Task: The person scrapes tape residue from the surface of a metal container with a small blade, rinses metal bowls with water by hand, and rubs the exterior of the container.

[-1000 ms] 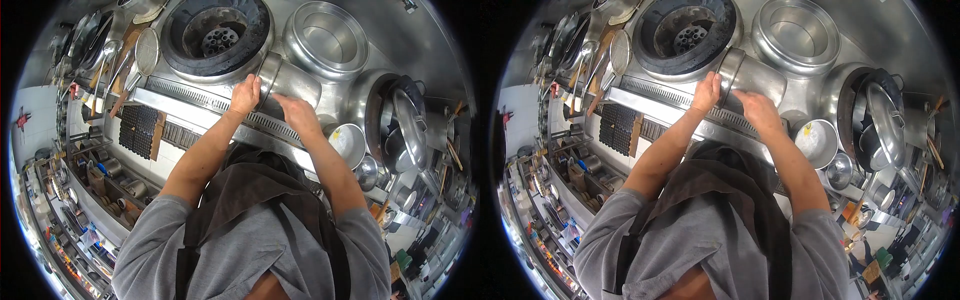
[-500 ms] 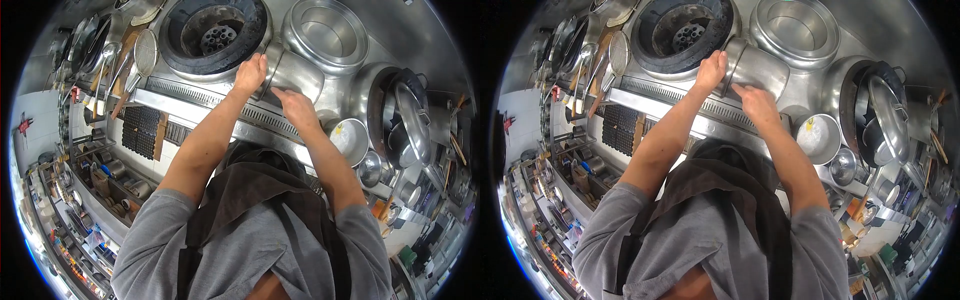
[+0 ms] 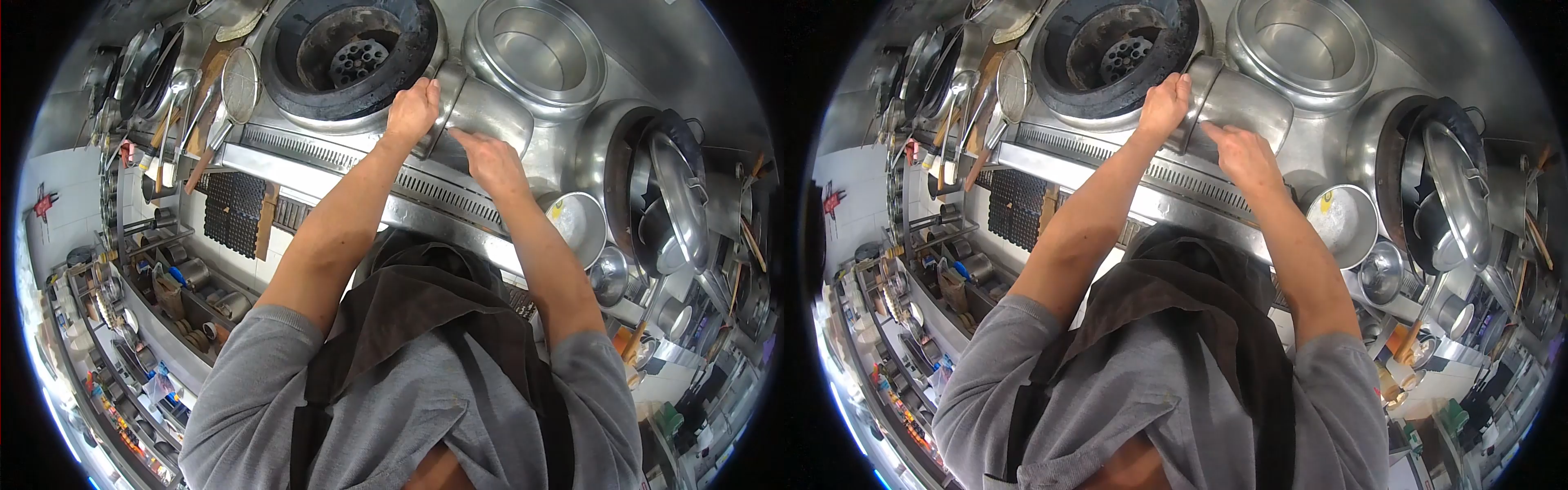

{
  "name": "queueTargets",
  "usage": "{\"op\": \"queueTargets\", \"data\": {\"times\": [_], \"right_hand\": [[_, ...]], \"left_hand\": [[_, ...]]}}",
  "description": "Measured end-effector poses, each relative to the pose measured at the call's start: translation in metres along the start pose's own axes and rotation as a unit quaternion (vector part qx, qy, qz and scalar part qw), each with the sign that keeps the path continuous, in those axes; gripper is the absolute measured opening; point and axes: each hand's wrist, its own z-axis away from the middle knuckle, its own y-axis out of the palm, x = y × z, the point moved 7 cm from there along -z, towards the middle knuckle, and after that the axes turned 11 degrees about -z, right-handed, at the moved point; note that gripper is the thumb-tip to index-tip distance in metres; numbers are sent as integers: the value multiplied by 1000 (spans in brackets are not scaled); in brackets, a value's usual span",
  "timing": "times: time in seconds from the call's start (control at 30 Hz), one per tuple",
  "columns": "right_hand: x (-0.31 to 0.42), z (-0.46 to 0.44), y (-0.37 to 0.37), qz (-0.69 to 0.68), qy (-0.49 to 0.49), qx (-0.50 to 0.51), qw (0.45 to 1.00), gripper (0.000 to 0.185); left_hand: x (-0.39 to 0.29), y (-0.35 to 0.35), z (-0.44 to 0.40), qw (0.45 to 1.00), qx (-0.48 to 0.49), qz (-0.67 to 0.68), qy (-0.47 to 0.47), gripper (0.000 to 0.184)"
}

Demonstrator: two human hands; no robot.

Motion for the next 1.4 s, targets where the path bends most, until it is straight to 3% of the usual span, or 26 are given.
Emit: {"op": "queueTargets", "data": {"times": [0.1, 0.17, 0.27, 0.7, 0.9, 1.0, 1.07, 1.17, 1.4], "right_hand": [[0, -6, -8, -4, -8, -21, 1000, 36], [-5, -15, -16, 5, 43, -4, 999, 47], [-2, -8, -8, 0, -13, -26, 1000, 46], [1, -4, -4, 2, -6, 34, 999, 39], [-1, -6, -10, -8, -23, -11, 1000, 39], [-2, -6, -4, -1, -10, 13, 1000, 48], [-5, -11, -9, -21, -6, -19, 1000, 39], [0, -6, -7, -6, -3, 21, 1000, 39], [-3, -12, -13, -6, -4, -17, 1000, 39]], "left_hand": [[1, 2, -2, 1000, -4, 1, 1, 39], [2, 0, 0, 1000, -2, 1, -1, 39], [1, 3, -2, 1000, 1, 5, -1, 39], [1, 2, -2, 1000, -1, -16, -5, 40], [0, 2, -3, 1000, 2, -2, -4, 40], [0, 1, -2, 1000, 3, -7, -5, 40], [1, 1, -1, 1000, 5, -5, -7, 40], [-1, 0, -2, 1000, 5, 2, -5, 40], [-2, -1, -1, 1000, 5, 7, -9, 39]]}}
